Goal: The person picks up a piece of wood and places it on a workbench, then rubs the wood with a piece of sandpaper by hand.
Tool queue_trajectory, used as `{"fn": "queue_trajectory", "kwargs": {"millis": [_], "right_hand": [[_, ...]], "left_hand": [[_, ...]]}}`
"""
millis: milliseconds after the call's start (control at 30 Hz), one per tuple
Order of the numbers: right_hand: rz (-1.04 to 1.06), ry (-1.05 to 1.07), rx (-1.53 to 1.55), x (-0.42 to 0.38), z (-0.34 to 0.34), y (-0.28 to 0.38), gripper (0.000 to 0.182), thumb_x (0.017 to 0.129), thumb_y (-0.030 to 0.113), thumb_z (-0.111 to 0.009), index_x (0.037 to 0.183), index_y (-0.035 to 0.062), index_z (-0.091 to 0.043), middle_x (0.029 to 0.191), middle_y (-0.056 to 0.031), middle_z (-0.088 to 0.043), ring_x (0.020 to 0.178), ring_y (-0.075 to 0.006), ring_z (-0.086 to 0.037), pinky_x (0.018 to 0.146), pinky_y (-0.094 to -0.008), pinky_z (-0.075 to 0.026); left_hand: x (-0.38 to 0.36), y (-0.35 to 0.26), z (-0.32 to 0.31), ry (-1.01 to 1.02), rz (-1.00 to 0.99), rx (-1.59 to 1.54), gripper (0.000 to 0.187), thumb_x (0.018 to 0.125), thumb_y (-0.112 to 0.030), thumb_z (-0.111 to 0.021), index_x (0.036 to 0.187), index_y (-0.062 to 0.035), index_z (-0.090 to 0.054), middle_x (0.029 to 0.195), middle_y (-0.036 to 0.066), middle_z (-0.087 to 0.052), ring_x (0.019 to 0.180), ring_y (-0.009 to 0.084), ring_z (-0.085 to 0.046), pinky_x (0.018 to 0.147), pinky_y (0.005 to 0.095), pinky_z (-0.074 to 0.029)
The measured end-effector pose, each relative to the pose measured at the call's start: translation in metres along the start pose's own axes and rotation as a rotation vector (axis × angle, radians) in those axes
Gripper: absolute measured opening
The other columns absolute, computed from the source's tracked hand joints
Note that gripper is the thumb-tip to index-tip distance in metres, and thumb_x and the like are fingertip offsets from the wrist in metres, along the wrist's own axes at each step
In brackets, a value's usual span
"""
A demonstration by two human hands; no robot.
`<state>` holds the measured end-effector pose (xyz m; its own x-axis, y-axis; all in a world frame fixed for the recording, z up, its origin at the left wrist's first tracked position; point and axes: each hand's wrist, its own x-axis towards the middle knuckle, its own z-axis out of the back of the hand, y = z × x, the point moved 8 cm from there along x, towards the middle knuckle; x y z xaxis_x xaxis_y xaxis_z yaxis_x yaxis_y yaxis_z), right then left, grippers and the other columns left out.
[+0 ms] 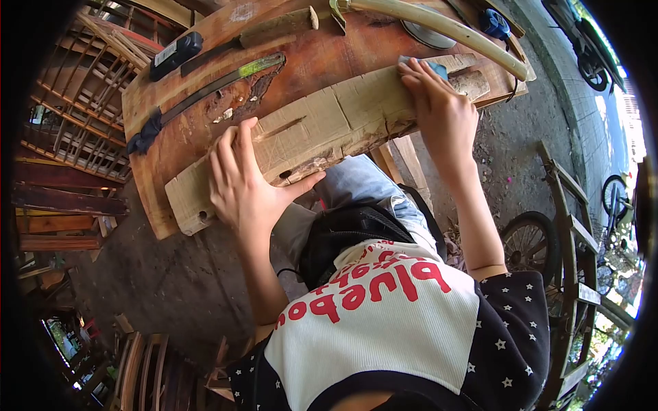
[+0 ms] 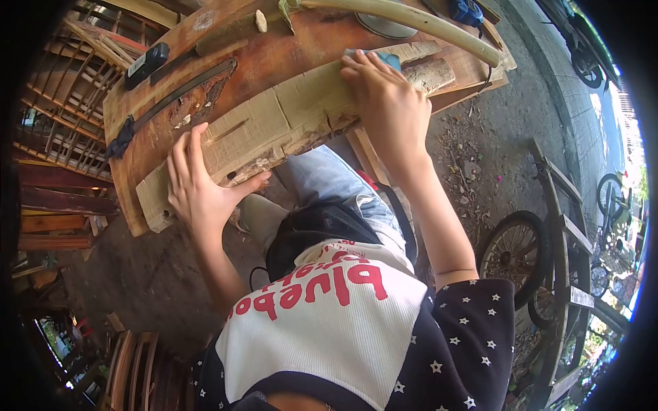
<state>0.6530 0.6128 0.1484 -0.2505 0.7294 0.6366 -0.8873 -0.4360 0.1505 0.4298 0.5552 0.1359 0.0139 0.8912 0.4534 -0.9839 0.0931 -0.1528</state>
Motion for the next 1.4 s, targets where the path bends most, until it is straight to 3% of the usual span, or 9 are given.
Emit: {"fn": "queue_trajectory", "kwargs": {"millis": [233,367,500,533,633,700,867,1100,1400], "right_hand": [[0.179,0.082,0.372,-0.015,-0.025,0.134,0.023,0.081,0.015,-0.067,0.103,0.0086,-0.071,0.117,-0.0096,-0.069,0.111,-0.0226,-0.066,0.096,-0.0357,-0.053],[0.028,0.067,0.234,-0.001,-0.015,0.050,0.012,0.084,0.008,-0.064,0.094,0.0115,-0.072,0.108,-0.0010,-0.073,0.104,-0.0163,-0.069,0.082,-0.0282,-0.059],[-0.057,-0.003,-0.029,0.002,-0.008,0.020,0.024,0.077,0.005,-0.062,0.098,0.0109,-0.071,0.109,-0.0036,-0.072,0.097,-0.0194,-0.071,0.079,-0.0321,-0.059],[-0.047,0.106,0.238,0.004,-0.017,0.042,0.028,0.077,0.007,-0.063,0.104,0.0099,-0.071,0.115,-0.0054,-0.070,0.103,-0.0205,-0.069,0.079,-0.0327,-0.059],[0.175,0.125,0.242,-0.016,-0.036,0.141,0.033,0.078,0.014,-0.064,0.110,0.0056,-0.069,0.122,-0.0110,-0.067,0.116,-0.0237,-0.063,0.102,-0.0362,-0.049],[0.167,0.141,0.364,-0.016,-0.028,0.137,0.032,0.079,0.015,-0.064,0.109,0.0056,-0.069,0.123,-0.0110,-0.067,0.115,-0.0238,-0.064,0.101,-0.0368,-0.050],[-0.009,-0.047,-0.097,-0.008,-0.001,0.028,0.015,0.086,0.008,-0.062,0.095,0.0152,-0.072,0.103,-0.0003,-0.073,0.094,-0.0162,-0.071,0.070,-0.0269,-0.058],[0.114,-0.017,0.290,-0.017,-0.017,0.129,0.015,0.077,0.011,-0.067,0.092,0.0123,-0.070,0.110,-0.0057,-0.072,0.107,-0.0167,-0.068,0.080,-0.0293,-0.058],[-0.008,0.002,-0.042,-0.002,-0.009,0.033,0.019,0.080,0.006,-0.062,0.095,0.0142,-0.070,0.110,0.0019,-0.072,0.097,-0.0133,-0.070,0.070,-0.0272,-0.059]], "left_hand": [[-0.001,0.009,-0.011,-0.065,-0.005,0.066,0.101,0.048,-0.070,-0.077,0.131,-0.0172,-0.052,0.119,0.008,-0.056,0.111,0.0307,-0.058,0.079,0.0451,-0.054],[-0.001,-0.001,0.001,-0.031,-0.016,0.052,0.103,0.053,-0.080,-0.072,0.130,-0.0152,-0.052,0.116,0.007,-0.056,0.105,0.0292,-0.060,0.078,0.0427,-0.054],[-0.002,0.002,0.000,0.009,0.042,-0.034,0.097,0.053,-0.063,-0.082,0.132,-0.0168,-0.051,0.120,0.007,-0.055,0.110,0.0318,-0.057,0.083,0.0462,-0.052],[-0.002,0.002,0.000,0.031,0.046,-0.033,0.091,0.058,-0.059,-0.082,0.132,-0.0168,-0.051,0.120,0.007,-0.055,0.111,0.0318,-0.057,0.085,0.0458,-0.052],[-0.006,0.011,-0.014,-0.057,0.003,0.054,0.080,0.067,-0.060,-0.072,0.130,-0.0149,-0.051,0.120,0.008,-0.055,0.110,0.0280,-0.058,0.087,0.0409,-0.052],[-0.007,0.009,-0.005,-0.042,0.045,-0.042,0.074,0.071,-0.049,-0.076,0.131,-0.0159,-0.051,0.120,0.008,-0.056,0.114,0.0319,-0.056,0.088,0.0447,-0.051],[-0.005,0.005,0.002,-0.067,0.005,-0.010,0.100,0.050,-0.072,-0.080,0.129,-0.0160,-0.052,0.118,0.007,-0.056,0.108,0.0309,-0.059,0.078,0.0442,-0.055],[-0.007,0.006,-0.003,-0.094,-0.014,0.037,0.102,0.051,-0.077,-0.074,0.129,-0.0144,-0.052,0.115,0.008,-0.057,0.106,0.0288,-0.060,0.081,0.0411,-0.054],[-0.006,0.004,0.003,-0.078,-0.005,0.017,0.099,0.051,-0.071,-0.080,0.129,-0.0170,-0.053,0.116,0.007,-0.058,0.106,0.0292,-0.060,0.079,0.0417,-0.054]]}}
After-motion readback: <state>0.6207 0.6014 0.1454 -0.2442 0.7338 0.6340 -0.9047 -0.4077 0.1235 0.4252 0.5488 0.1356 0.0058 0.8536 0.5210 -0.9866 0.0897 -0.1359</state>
